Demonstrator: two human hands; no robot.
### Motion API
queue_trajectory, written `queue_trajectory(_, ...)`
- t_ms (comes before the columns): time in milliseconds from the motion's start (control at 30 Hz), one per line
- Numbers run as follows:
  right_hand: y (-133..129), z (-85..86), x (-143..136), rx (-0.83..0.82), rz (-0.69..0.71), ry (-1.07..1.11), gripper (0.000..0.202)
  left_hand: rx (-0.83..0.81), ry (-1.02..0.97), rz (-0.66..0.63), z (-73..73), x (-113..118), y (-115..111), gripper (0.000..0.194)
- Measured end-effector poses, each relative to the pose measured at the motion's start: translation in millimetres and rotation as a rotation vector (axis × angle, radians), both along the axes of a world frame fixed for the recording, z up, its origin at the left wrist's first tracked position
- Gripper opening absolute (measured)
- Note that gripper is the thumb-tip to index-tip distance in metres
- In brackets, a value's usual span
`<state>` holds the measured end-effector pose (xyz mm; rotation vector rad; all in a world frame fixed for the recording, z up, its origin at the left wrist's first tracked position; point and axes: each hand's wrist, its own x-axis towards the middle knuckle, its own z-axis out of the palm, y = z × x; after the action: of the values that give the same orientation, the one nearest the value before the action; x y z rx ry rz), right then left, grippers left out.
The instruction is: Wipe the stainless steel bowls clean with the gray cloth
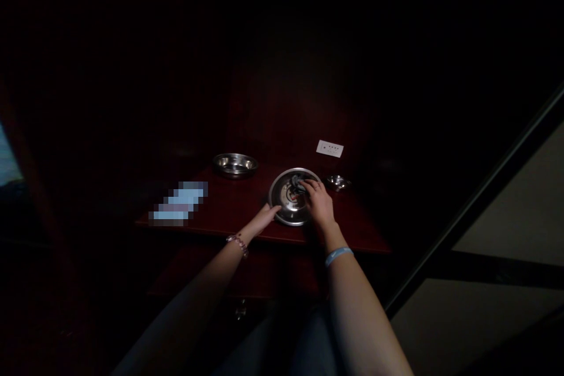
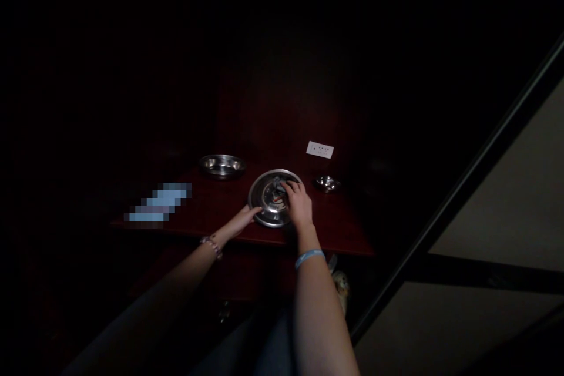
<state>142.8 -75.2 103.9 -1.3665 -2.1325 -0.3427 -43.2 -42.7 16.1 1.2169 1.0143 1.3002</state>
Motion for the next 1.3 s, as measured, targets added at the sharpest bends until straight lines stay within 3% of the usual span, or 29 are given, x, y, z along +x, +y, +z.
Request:
queue_trajectory(200,9,-8.5,-18,-0.135,-0.04,-0.005,0.054,0.061,-0.042,-0.026,-4.1,2,7,0.038)
queue_trajectory(500,3,-3.2,-32,-0.457,0.052,-0.131,0.043,0.166,0.024,-0.015,-9.0,-3,11,0.039)
queue_trajectory(700,1,-1.5,-19,-0.557,-0.081,-0.115,0.044,0.198,0.048,-0.032,-8.5,-3,9,0.038)
queue_trajectory(867,0,-3.1,-17,-0.494,-0.159,-0.18,0.044,0.198,0.066,-0.029,-4.8,-1,5,0.037)
queue_trajectory(1033,-3,-2.1,-16,-0.254,-0.147,-0.232,0.039,0.16,0.04,-0.003,-5.2,0,6,0.036)
queue_trajectory(1167,-7,3.1,-11,-0.05,-0.137,-0.139,0.038,0.158,-0.004,0.016,-2.6,0,4,0.041)
queue_trajectory(1300,-9,5.9,-7,0.044,-0.123,-0.042,0.04,0.135,0.002,0.033,0.3,0,1,0.04)
